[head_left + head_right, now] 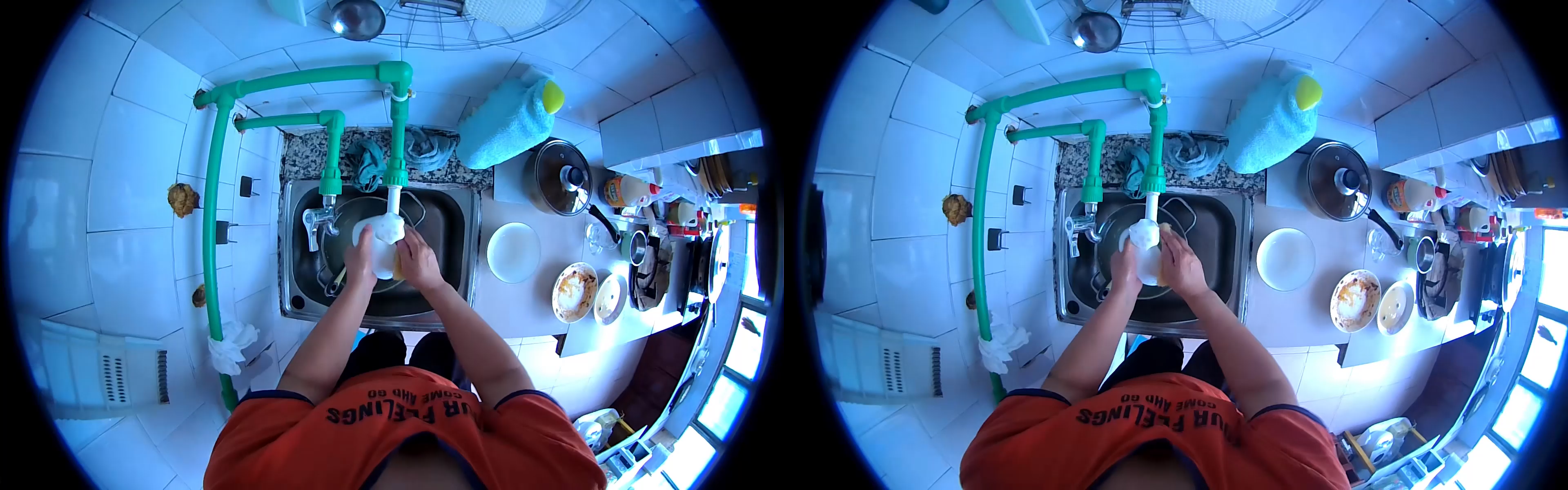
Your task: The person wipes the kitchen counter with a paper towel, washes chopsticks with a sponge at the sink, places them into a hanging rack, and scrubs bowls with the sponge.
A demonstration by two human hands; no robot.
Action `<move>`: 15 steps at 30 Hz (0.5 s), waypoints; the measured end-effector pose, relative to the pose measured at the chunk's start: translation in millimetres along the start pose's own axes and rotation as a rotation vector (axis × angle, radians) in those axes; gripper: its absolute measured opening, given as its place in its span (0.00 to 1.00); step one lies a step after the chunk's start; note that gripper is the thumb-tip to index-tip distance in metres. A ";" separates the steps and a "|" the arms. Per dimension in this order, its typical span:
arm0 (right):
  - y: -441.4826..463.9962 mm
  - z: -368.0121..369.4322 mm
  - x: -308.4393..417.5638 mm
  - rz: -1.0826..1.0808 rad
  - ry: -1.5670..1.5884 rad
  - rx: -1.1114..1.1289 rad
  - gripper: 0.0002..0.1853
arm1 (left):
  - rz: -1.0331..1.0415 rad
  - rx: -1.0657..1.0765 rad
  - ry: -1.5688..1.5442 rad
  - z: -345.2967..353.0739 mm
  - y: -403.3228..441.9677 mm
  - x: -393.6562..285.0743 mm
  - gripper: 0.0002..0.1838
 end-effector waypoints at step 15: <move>-29.3 -6.6 13.2 -0.015 0.082 0.005 0.16 | -0.078 -0.046 0.112 -2.0 1.0 -23.8 0.27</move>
Point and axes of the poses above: each hand's wrist, its own y-axis towards the middle knuckle, its own z-axis out of the palm, x = y × z, the point moved 3 cm from there along y, towards the middle knuckle, and after that the axes turned 11 degrees about -y, right-handed, at the moved point
